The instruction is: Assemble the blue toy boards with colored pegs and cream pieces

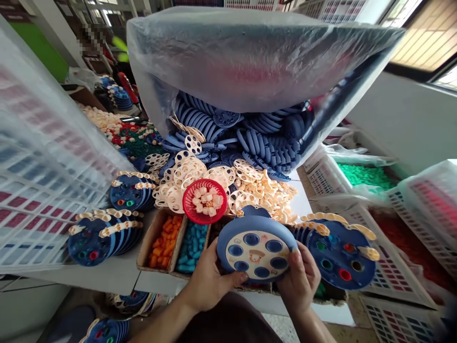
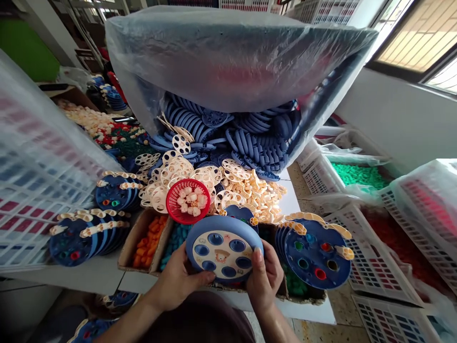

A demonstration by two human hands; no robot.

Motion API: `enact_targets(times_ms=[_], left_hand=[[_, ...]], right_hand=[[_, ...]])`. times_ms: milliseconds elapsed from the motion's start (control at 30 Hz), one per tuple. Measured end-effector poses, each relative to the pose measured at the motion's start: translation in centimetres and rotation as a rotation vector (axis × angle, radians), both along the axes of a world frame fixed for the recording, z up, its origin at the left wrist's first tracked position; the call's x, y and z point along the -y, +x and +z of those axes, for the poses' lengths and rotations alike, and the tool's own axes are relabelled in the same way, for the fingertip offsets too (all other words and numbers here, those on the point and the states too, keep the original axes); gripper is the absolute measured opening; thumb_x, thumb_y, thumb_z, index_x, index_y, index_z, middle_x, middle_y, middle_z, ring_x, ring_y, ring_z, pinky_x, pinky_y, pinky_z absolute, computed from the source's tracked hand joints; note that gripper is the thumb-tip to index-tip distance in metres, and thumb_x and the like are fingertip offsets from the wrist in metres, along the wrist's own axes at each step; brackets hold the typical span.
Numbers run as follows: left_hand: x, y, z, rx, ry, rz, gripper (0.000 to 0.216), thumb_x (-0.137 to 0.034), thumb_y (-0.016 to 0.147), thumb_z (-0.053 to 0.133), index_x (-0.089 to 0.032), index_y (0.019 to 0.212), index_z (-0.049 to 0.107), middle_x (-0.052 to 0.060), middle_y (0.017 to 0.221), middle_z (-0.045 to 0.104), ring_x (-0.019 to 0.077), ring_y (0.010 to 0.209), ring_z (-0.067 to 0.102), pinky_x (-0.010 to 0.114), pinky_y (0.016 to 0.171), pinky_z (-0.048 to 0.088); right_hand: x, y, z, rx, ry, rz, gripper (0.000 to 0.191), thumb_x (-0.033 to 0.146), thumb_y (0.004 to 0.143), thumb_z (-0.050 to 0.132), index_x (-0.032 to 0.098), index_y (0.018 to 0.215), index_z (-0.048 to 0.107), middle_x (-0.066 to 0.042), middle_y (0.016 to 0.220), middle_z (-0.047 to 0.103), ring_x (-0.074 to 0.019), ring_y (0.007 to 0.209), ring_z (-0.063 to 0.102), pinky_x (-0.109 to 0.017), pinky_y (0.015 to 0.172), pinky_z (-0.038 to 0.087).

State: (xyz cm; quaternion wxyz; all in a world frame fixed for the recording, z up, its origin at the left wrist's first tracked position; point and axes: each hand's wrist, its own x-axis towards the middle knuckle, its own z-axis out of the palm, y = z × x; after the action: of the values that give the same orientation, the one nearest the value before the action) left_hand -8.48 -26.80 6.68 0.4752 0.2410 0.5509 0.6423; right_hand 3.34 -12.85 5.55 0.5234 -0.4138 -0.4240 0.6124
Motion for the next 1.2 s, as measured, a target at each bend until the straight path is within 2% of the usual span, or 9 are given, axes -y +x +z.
enact_targets(times_ms=[133, 233, 400, 500, 600, 700, 867, 1033, 1200], left_hand=[[-1.5, 0.9, 0.3, -0.341, -0.155, 0.151, 0.05, -0.03, 0.074, 0.08, -0.02, 0.118, 0.058, 0.011, 0.117, 0.07, 0.0275, 0.107, 0.066, 0.037, 0.093, 0.053], [-1.9, 1.2, 0.0, -0.371, -0.211, 0.176, 0.042, -0.034, 0.074, 0.08, -0.02, 0.108, 0.061, 0.01, 0.109, 0.072, 0.0266, 0.101, 0.067, 0.035, 0.087, 0.053], [-2.1, 1.9, -0.6, 0.125, -0.192, -0.041, 0.054, -0.058, 0.069, 0.079, -0.013, 0.096, 0.064, 0.007, 0.074, 0.071, 0.0176, 0.058, 0.065, 0.026, 0.053, 0.048], [-2.5, 2.5, -0.3, 0.438, -0.009, -0.008, 0.071, -0.079, 0.075, 0.055, -0.015, 0.105, 0.063, 0.01, 0.083, 0.072, 0.0206, 0.068, 0.069, 0.029, 0.062, 0.051], [-3.0, 2.9, 0.1, 0.595, 0.088, 0.125, 0.058, -0.071, 0.087, 0.046, -0.02, 0.106, 0.061, 0.009, 0.095, 0.07, 0.0209, 0.077, 0.069, 0.03, 0.067, 0.052], [-2.9, 2.6, 0.1, 0.326, -0.017, 0.209, 0.036, -0.045, 0.08, 0.072, -0.024, 0.107, 0.061, 0.004, 0.104, 0.068, 0.0195, 0.083, 0.068, 0.029, 0.074, 0.052], [-1.9, 1.3, 0.2, -0.368, -0.179, 0.18, 0.067, -0.033, 0.082, 0.073, -0.037, 0.142, 0.045, 0.002, 0.145, 0.051, 0.0271, 0.132, 0.047, 0.035, 0.11, 0.038], [-1.9, 0.5, 1.0, -0.447, -0.155, -0.047, 0.072, -0.034, 0.087, 0.068, -0.037, 0.151, 0.034, 0.003, 0.154, 0.042, 0.029, 0.138, 0.042, 0.04, 0.117, 0.032], [-2.7, 0.5, 1.1, -0.382, -0.138, -0.061, 0.072, -0.037, 0.088, 0.067, -0.034, 0.152, 0.033, 0.005, 0.155, 0.041, 0.029, 0.14, 0.038, 0.042, 0.117, 0.031]], right_hand=[[-0.9, 0.1, -1.6, -0.064, -0.017, 0.046, 0.036, 0.053, 0.073, 0.078, 0.018, 0.083, 0.073, 0.0, 0.067, 0.071, -0.0136, 0.057, 0.063, -0.023, 0.053, 0.052], [-1.1, 1.5, -1.9, -0.038, 0.155, 0.093, 0.033, 0.05, 0.078, 0.075, 0.019, 0.09, 0.073, -0.001, 0.07, 0.071, -0.0143, 0.056, 0.063, -0.023, 0.05, 0.05], [0.2, 3.8, -1.4, -0.14, 0.304, 0.294, 0.032, 0.045, 0.091, 0.059, 0.025, 0.114, 0.069, -0.006, 0.089, 0.076, -0.0234, 0.076, 0.073, -0.034, 0.062, 0.058], [0.1, 4.1, -1.3, -0.215, 0.284, 0.217, 0.034, 0.045, 0.09, 0.06, 0.026, 0.118, 0.066, -0.005, 0.1, 0.073, -0.0242, 0.095, 0.071, -0.039, 0.078, 0.058], [-0.9, 4.6, -1.7, -0.194, 0.236, 0.186, 0.032, 0.039, 0.088, 0.065, 0.027, 0.118, 0.065, -0.004, 0.113, 0.071, -0.0216, 0.103, 0.069, -0.038, 0.086, 0.056], [-1.8, 5.5, -2.5, -0.162, 0.199, 0.233, 0.031, 0.034, 0.088, 0.067, 0.028, 0.118, 0.065, -0.006, 0.113, 0.073, -0.0215, 0.098, 0.071, -0.037, 0.081, 0.058], [-1.0, 6.4, -3.7, -0.123, -0.053, 0.258, 0.032, 0.039, 0.082, 0.072, 0.028, 0.112, 0.069, -0.007, 0.111, 0.076, -0.0229, 0.095, 0.072, -0.033, 0.073, 0.06], [0.6, 6.2, -3.0, -0.116, -0.361, 0.354, 0.044, 0.05, 0.075, 0.075, 0.024, 0.11, 0.07, -0.01, 0.1, 0.079, -0.03, 0.084, 0.075, -0.038, 0.065, 0.06], [-0.3, 5.9, -1.2, -0.077, -0.383, 0.437, 0.03, 0.043, 0.068, 0.082, 0.025, 0.091, 0.076, -0.005, 0.082, 0.079, -0.0243, 0.068, 0.073, -0.031, 0.059, 0.058]])
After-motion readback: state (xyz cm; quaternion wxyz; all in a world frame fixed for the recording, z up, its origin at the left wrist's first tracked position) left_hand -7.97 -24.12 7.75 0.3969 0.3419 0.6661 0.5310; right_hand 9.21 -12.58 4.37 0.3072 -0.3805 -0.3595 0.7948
